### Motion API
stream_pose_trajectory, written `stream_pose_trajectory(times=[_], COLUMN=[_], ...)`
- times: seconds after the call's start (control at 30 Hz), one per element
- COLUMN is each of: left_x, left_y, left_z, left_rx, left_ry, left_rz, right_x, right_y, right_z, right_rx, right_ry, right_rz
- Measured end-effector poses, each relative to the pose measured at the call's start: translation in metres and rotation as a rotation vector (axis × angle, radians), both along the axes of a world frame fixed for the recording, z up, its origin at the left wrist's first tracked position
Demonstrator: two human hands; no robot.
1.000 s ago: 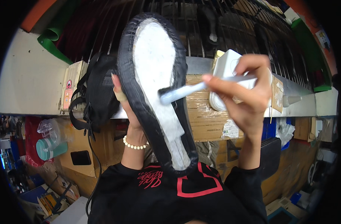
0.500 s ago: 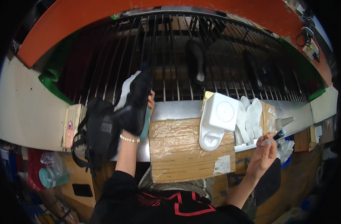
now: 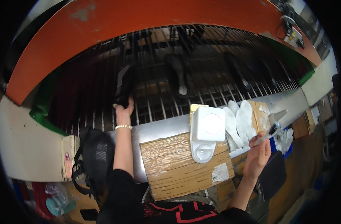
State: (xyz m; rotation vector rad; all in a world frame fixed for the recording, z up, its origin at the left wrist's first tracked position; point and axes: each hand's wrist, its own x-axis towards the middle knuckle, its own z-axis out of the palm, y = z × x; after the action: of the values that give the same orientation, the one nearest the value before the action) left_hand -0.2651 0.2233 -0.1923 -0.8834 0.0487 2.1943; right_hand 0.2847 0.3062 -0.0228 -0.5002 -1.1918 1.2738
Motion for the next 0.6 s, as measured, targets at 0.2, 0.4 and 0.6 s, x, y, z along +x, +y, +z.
stream_pose_trajectory(times=[0.2,0.4,0.6], left_x=[0.040,0.113,0.142], left_y=[0.024,0.149,0.220], left_z=[0.096,0.122,0.055], left_rx=[0.042,-1.083,-1.848], left_ry=[0.893,1.960,2.357], left_rz=[-0.083,-0.610,-0.684], right_x=[-0.010,-0.003,0.037], right_y=[0.004,0.003,0.012], right_z=[-0.007,-0.014,-0.011], right_rx=[-0.102,-0.187,-0.184], right_ry=[-0.045,-0.131,-0.221], right_rz=[-0.097,-0.114,-0.239])
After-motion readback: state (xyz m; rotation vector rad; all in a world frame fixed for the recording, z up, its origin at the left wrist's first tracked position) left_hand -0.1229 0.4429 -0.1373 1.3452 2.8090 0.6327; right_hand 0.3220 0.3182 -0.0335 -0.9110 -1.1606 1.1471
